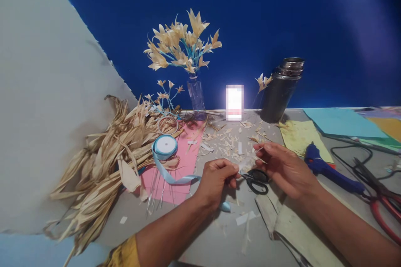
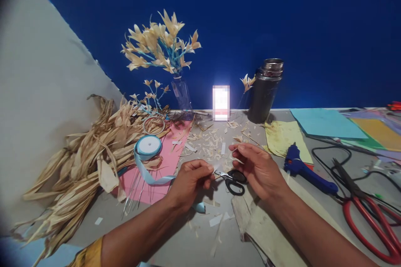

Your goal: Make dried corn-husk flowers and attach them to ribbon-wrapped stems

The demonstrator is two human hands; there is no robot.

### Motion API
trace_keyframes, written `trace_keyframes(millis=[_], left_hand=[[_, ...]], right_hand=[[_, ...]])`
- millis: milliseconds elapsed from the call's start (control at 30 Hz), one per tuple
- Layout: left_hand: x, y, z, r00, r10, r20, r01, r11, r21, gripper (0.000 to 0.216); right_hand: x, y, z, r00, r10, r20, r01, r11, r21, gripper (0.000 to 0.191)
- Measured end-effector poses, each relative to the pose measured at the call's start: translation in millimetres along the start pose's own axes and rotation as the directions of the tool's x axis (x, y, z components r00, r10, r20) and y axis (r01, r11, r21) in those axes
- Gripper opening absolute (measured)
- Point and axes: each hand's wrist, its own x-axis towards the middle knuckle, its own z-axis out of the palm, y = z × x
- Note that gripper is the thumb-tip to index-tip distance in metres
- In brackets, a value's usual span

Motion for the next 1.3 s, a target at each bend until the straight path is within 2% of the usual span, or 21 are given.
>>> trace_keyframes(millis=[200,633,733,833,900,967,1067,1133,1200,1300], left_hand=[[0.8,-1.5,-1.6,1.000,0.019,-0.011,-0.018,0.999,0.043,0.024],[0.3,10.2,-3.5,1.000,0.027,-0.007,-0.026,0.988,0.155,0.025],[2.1,18.8,-9.4,0.998,0.057,-0.025,-0.050,0.975,0.218,0.025],[4.7,29.1,-17.4,0.998,0.028,0.047,-0.042,0.946,0.321,0.027],[7.0,35.9,-21.6,0.993,0.016,0.120,-0.067,0.897,0.437,0.029],[10.2,41.8,-23.8,0.979,0.039,0.198,-0.150,0.796,0.587,0.028],[18.9,48.0,-23.8,0.954,0.152,0.257,-0.296,0.590,0.751,0.009],[28.1,49.9,-23.1,0.932,0.256,0.258,-0.355,0.491,0.795,0.008],[38.8,50.5,-22.8,0.923,0.271,0.273,-0.373,0.461,0.805,0.008],[52.0,50.1,-24.9,0.939,0.185,0.289,-0.343,0.499,0.796,0.013]], right_hand=[[-1.3,-4.6,2.0,0.998,0.065,0.009,-0.065,0.998,-0.001,0.025],[1.8,-3.9,0.0,1.000,0.007,-0.002,-0.007,1.000,-0.017,0.026],[9.2,-11.8,-8.7,0.997,-0.056,-0.054,0.057,0.998,0.018,0.018],[20.5,-24.5,-22.9,0.986,-0.140,-0.090,0.144,0.989,0.040,0.010],[27.5,-32.4,-32.2,0.978,-0.181,-0.108,0.187,0.981,0.047,0.009],[32.6,-37.8,-39.4,0.967,-0.221,-0.125,0.229,0.972,0.049,0.009],[36.5,-41.8,-44.5,0.957,-0.255,-0.137,0.263,0.964,0.047,0.008],[37.1,-43.1,-44.7,0.958,-0.248,-0.145,0.257,0.965,0.049,0.006],[36.2,-44.3,-43.0,0.960,-0.232,-0.154,0.242,0.969,0.047,0.004],[33.1,-46.4,-38.9,0.968,-0.210,-0.136,0.216,0.976,0.025,0.003]])
